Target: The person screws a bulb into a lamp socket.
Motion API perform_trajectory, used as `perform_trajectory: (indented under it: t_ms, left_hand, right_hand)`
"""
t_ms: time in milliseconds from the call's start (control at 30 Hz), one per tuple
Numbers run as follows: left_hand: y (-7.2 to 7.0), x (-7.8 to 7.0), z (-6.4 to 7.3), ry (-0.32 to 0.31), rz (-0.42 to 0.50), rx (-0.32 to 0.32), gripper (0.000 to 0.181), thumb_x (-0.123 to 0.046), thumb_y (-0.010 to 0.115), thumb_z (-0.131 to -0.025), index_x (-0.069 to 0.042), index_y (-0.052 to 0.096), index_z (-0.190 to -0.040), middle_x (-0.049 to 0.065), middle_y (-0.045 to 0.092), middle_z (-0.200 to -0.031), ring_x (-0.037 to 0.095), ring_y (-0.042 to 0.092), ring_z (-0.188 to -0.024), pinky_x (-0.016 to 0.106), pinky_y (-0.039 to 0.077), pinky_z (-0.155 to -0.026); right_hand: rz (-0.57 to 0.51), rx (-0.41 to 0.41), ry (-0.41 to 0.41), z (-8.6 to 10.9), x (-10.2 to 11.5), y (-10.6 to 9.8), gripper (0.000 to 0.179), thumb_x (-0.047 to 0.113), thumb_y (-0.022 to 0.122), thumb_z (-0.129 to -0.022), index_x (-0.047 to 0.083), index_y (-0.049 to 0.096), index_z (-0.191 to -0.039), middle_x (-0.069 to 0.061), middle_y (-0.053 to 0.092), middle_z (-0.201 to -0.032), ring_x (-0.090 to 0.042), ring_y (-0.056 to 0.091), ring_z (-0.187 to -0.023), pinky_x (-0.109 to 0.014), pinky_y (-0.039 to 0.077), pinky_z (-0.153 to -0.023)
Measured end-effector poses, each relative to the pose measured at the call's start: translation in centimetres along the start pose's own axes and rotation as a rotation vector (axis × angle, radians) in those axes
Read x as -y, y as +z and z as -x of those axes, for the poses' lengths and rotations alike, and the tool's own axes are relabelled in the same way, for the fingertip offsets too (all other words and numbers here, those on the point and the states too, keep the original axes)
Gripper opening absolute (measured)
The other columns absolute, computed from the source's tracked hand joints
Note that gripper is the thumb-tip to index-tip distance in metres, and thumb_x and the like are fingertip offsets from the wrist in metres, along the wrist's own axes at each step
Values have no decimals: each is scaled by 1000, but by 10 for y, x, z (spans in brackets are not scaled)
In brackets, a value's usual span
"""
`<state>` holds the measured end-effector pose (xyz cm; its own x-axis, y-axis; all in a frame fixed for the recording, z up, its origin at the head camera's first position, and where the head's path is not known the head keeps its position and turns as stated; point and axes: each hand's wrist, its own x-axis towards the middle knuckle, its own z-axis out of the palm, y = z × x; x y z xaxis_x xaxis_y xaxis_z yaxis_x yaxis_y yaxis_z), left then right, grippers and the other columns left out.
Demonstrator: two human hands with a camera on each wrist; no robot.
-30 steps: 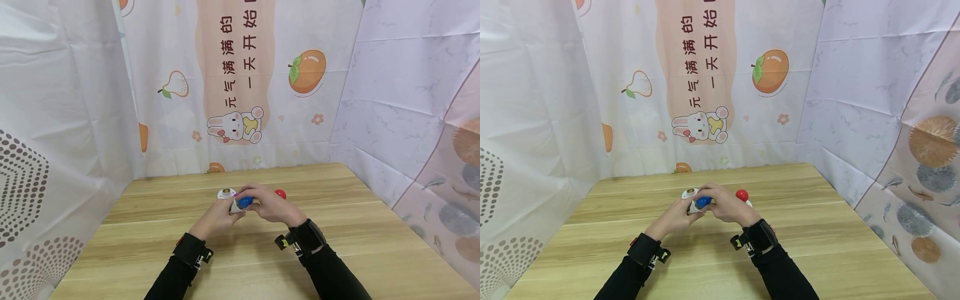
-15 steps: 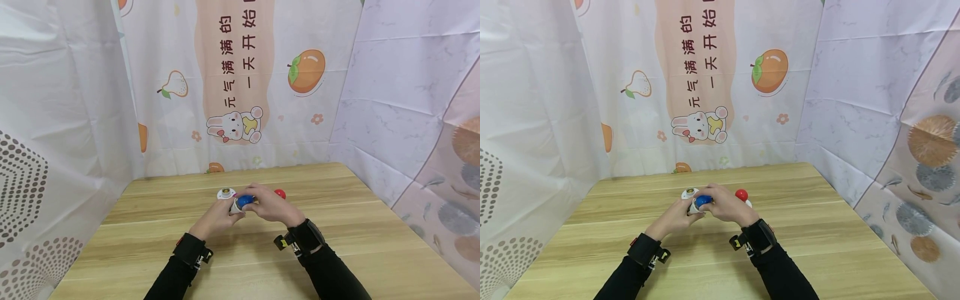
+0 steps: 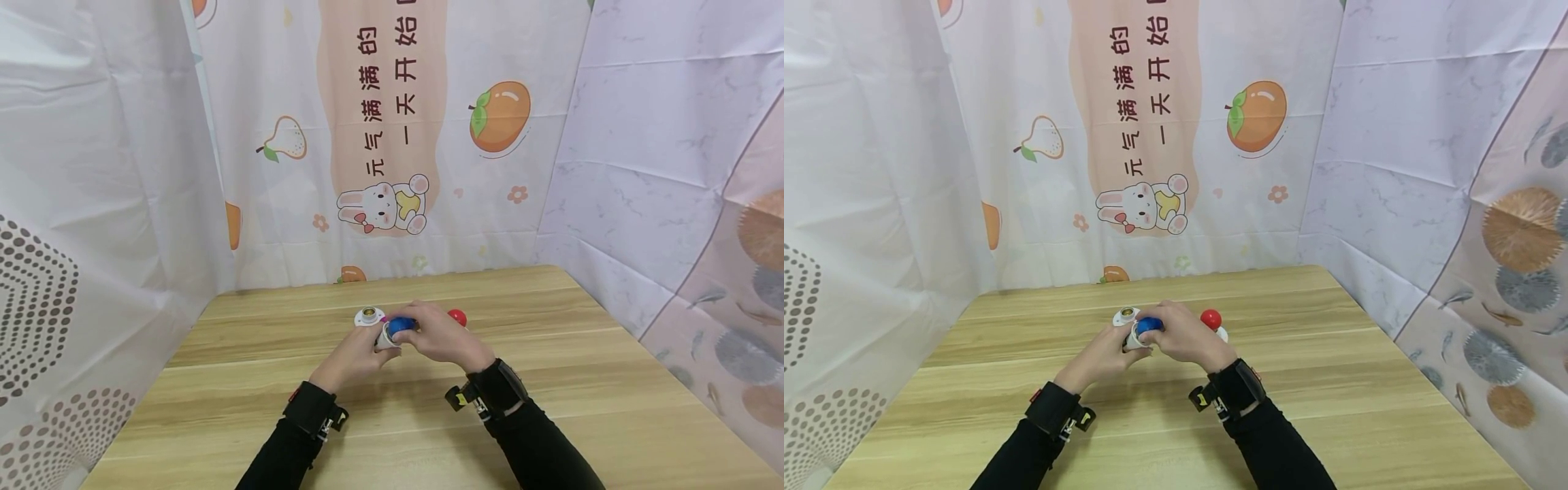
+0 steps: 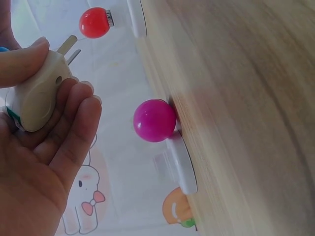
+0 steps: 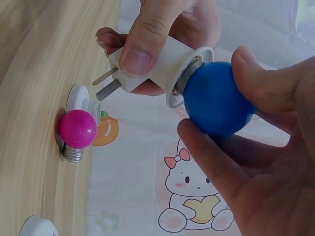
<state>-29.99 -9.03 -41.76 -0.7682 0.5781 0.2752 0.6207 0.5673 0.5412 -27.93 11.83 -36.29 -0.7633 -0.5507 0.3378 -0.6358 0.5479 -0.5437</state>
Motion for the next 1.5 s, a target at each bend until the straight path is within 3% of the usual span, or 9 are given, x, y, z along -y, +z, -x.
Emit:
perform_trajectory:
  t_ms: [433, 867, 1233, 1500]
  left_hand:
    - [3, 0, 0, -9, -19, -31, 47, -31, 70, -98, -13, 55, -139, 0, 68, -124, 9, 64, -102, 32, 54, -90]
    - [0, -4, 2, -47, 90, 24, 50, -28, 63, -102, -14, 45, -146, 0, 62, -125, 10, 61, -105, 30, 53, -86]
    - [-4, -4, 2, -43, 26, 6, 36, -35, 62, -102, -13, 59, -131, -5, 54, -109, 13, 54, -94, 29, 50, -78]
    - [-6, -2, -1, -15, 140, -68, 16, -22, 69, -99, -12, 65, -110, -2, 57, -98, 13, 57, -90, 30, 52, -80]
  right_hand:
    - [-6, -22, 70, -3, 0, 3, 36, 15, 76, -92, 9, 70, -128, -5, 70, -119, -21, 61, -101, -41, 55, -93]
    - [-21, -23, 84, 0, -4, -3, 36, 17, 72, -96, 11, 68, -131, -8, 64, -120, -21, 60, -100, -37, 55, -86]
    - [-39, -24, 78, 0, -5, -4, 44, 21, 73, -95, 8, 63, -137, -11, 63, -126, -24, 62, -106, -39, 56, -89]
    - [-179, -60, 62, -1, -14, -5, 62, 17, 76, -93, 2, 49, -147, -12, 61, -133, -25, 63, -114, -40, 53, -98]
